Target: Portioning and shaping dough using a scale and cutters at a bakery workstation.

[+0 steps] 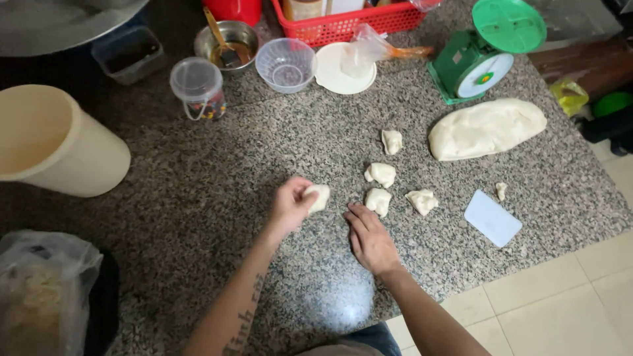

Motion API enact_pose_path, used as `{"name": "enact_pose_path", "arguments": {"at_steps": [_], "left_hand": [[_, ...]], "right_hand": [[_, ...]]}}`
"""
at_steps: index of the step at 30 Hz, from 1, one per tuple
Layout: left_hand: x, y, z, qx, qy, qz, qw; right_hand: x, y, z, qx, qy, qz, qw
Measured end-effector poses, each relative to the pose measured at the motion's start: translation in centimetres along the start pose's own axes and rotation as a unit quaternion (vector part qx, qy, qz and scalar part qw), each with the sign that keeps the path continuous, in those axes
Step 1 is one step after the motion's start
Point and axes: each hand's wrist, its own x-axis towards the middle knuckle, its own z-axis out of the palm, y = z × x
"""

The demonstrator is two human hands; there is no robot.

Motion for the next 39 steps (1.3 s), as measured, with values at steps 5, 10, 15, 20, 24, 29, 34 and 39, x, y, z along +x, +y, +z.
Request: {"name": "enact_pose_path", "arguments": {"at_steps": [5, 10, 15, 20, 24, 29, 34, 39], "left_hand": [[1.2, 1.4, -1.6, 0.371, -0.031, 0.001, 0.928], [2.0, -1.4, 3.6, 0.41, 0.004, 0.114, 0.905], [-5.3, -2.6, 3.5, 0.477, -0.071, 0.332, 0.811], [2.6, -6.6, -2.5, 0.483, -0.042, 0.343, 0.804], [5.4, -2.8, 2.5, 0.486, 0.109, 0.301, 0.813], [-2.0, -2.7, 1.0, 0.415, -0.015, 0.281, 0.866], [5.6, -6.9, -3.2, 0.434, -0.039, 0.298, 0.849], [3.4, -7.0, 4.5, 0.427, 0.041, 0.253, 0.867]], "right_hand": [[0.4, -0.4, -0.6, -0.019, 0.01, 0.0, 1.0], [0.1, -0.2, 0.1, -0.018, 0.011, 0.005, 1.0], [0.1, -0.1, 0.0, 0.0, 0.009, 0.008, 1.0], [0.4, -0.5, -0.5, -0.004, 0.004, 0.016, 1.0], [0.0, 0.1, 0.0, -0.002, 0.006, 0.017, 1.0], [0.3, -0.8, -0.3, 0.003, 0.009, 0.032, 0.999], [0.6, -0.9, -0.7, 0.001, 0.006, 0.031, 1.0], [0.3, -0.6, -0.2, -0.007, 0.015, 0.025, 1.0]]}}
